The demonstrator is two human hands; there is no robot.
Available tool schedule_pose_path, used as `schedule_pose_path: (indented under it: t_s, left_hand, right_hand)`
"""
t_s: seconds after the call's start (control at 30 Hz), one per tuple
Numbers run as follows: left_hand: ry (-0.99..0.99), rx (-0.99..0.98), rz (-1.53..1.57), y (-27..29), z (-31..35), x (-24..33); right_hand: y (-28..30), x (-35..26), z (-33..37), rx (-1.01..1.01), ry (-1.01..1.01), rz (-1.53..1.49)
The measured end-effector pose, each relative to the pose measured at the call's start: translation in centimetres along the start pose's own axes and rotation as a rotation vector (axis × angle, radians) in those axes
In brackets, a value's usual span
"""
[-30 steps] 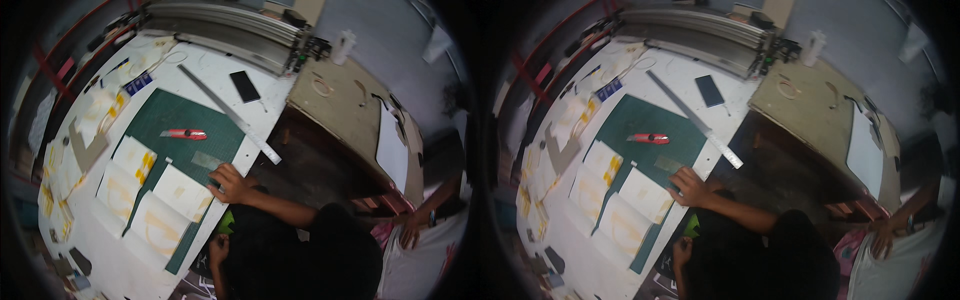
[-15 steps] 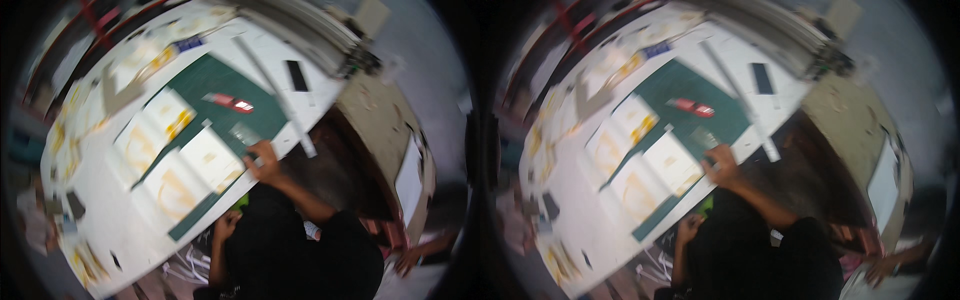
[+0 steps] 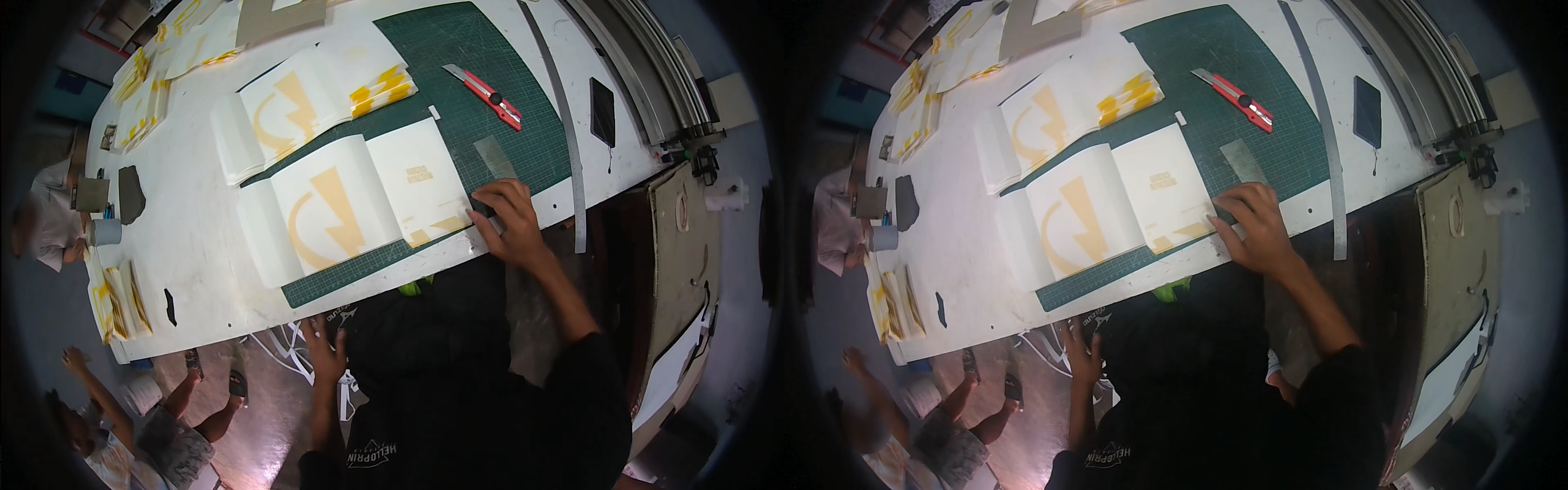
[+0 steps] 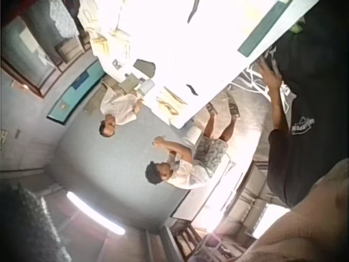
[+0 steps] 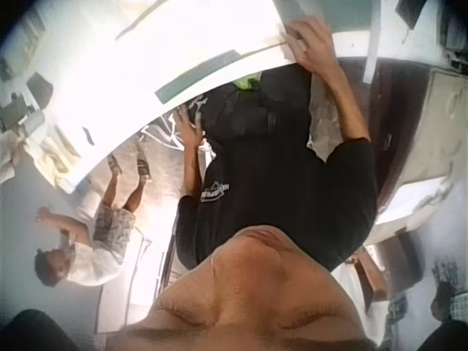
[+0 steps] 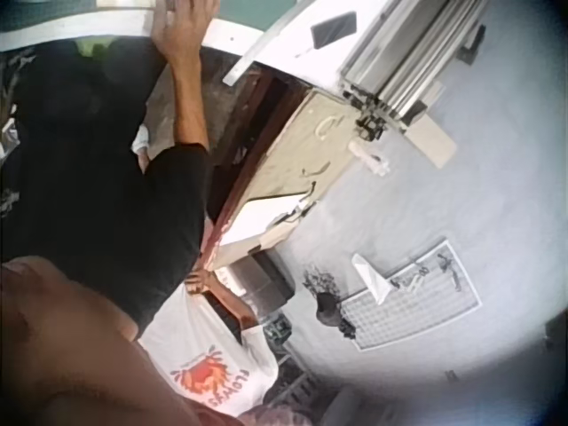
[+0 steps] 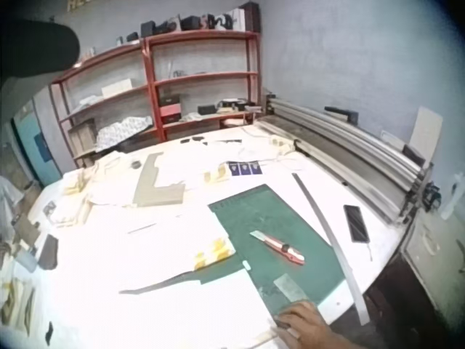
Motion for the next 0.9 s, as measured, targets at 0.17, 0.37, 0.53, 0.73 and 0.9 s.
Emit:
schedule_pose_path:
  t_s: [0.17,0.37,0.53,0.73,0.9]
  left_hand:
    - [0.552,0.125,0.27,-0.2,4.9,-3.1]
    - [0.06,0.242,0.483,3.6,-1.2,8.5]
    - [0.054,0.018,1.003,3.0,-8.7,16.5]
    - [0.208,-0.091,1.213,1.2,-11.2,18.9]
    - [0.202,-0.06,1.245,0.6,-11.3,19.3]
  right_hand:
    - [-1.4,0.5,2.0,0.068,-0.186,-0.027]
    - [-2.0,-0.7,3.0,0.1,-0.276,-0.044]
    - [-2.4,-1.4,3.0,0.116,-0.299,-0.067]
    - [-2.9,-1.6,3.7,0.151,-0.317,-0.073]
    - [-3.1,-1.6,4.1,0.156,-0.315,-0.087]
Point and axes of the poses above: each hand's wrist, its own z-axis away from the middle knuckle, its own y-axis out of the back of the hand, x = y × z, the point moved 5 cm from there along -z, towards the middle knuckle, and after that the axes turned 5 degrees about -y, right-handed, at the moved point
